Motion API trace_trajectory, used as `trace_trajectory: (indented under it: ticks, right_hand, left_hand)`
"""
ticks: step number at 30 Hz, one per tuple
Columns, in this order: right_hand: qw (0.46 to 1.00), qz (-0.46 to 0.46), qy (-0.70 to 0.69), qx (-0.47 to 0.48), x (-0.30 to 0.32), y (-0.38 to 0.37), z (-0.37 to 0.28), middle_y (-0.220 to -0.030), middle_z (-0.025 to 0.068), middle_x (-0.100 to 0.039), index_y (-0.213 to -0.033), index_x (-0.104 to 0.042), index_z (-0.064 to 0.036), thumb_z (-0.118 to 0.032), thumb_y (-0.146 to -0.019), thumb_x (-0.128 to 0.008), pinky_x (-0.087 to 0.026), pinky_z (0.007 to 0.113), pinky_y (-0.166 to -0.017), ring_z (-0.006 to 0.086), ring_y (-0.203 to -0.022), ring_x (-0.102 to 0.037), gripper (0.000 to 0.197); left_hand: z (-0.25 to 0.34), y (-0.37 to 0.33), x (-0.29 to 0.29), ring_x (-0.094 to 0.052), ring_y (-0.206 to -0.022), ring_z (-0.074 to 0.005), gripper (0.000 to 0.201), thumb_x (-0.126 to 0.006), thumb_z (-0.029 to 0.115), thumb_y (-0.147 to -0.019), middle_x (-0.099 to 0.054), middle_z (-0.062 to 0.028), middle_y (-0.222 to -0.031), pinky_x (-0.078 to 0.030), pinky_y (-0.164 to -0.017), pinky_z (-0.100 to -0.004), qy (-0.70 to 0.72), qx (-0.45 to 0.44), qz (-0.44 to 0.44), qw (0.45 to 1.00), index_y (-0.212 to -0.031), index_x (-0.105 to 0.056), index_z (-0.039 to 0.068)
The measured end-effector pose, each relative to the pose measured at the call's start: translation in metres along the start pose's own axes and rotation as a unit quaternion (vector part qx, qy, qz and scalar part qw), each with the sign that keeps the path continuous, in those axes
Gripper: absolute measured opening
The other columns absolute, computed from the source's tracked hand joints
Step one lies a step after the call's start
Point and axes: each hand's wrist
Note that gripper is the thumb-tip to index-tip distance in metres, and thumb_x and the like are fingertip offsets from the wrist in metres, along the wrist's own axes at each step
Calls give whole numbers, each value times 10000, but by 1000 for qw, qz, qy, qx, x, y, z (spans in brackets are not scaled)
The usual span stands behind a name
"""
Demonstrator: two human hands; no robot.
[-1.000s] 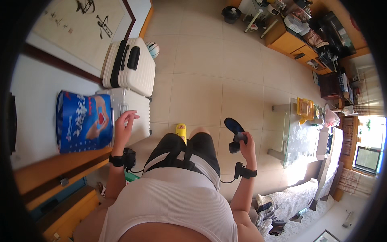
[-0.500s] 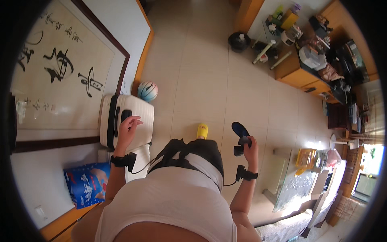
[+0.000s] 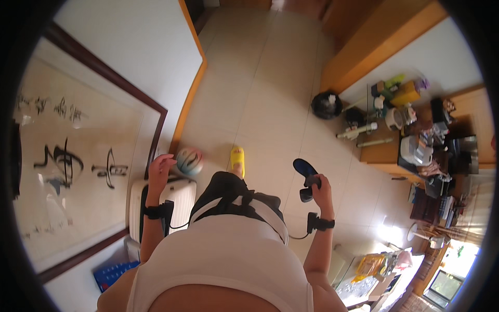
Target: Wiping a stain off the floor with a cloth and then rinsing the cloth in a bathroom sink.
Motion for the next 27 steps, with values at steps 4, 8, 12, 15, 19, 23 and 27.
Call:
trace_trajectory:
  ticks: [4,8,12,15,19,23,27]
  right_hand:
    - [1000,6,-22,0,0,-101,-55,-936,147,-624,-1058,-550,-35,4,-758,-501,-475,336,-813,271,-894,-612,307]
    - [1000,19,-22,9,7,-201,-98,-920,138,-619,-1056,-550,-34,20,-757,-489,-471,325,-811,254,-885,-607,310]
    - [1000,21,-23,6,3,-307,-110,-939,142,-618,-1053,-551,-25,16,-750,-483,-469,332,-823,262,-896,-606,314]
    - [999,26,-15,30,-3,-399,-118,-963,150,-614,-1050,-549,-24,11,-739,-486,-464,343,-839,277,-910,-603,319]
    - [998,11,-25,58,-7,-538,-134,-965,160,-601,-1046,-544,-28,4,-729,-485,-458,344,-851,299,-927,-593,323]
    - [999,-15,-4,36,4,-667,-176,-932,179,-602,-1035,-549,-26,-15,-743,-517,-468,361,-822,344,-901,-596,294]
    - [995,-74,12,60,2,-784,-228,-965,177,-592,-1044,-544,-27,-23,-750,-509,-462,366,-830,346,-914,-587,296]
  left_hand:
    - [30,-146,-7,-656,-860,-185,175,-494,69,-928,-662,-122,-894,-503,-753,-278,15,-5,-22,1000,-1056,-583,-10]
    - [53,-263,-22,-651,-886,-182,183,-486,38,-919,-654,-113,-920,-499,-796,-291,32,-21,-51,998,-1063,-583,-18]
    - [52,-373,-36,-658,-857,-191,175,-485,19,-905,-669,-112,-882,-500,-787,-291,-10,-46,-44,998,-1045,-584,-17]
    - [48,-454,-46,-661,-823,-194,170,-492,5,-891,-677,-108,-853,-503,-774,-283,-7,-51,19,998,-1030,-587,-20]
    - [53,-562,-57,-662,-829,-203,172,-496,-2,-886,-682,-103,-854,-501,-774,-284,-19,-17,56,998,-1028,-592,-17]
    - [80,-670,-63,-660,-866,-188,166,-495,18,-914,-682,-101,-875,-483,-801,-276,-27,-25,74,997,-1046,-592,-4]
    - [99,-760,-65,-656,-866,-186,173,-489,15,-913,-683,-106,-869,-482,-804,-274,-13,-13,92,996,-1045,-598,-4]
Point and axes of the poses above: each hand's wrist, its own y-axis away from the middle knuckle, its own x-axis out of the back of the hand, z = x × y
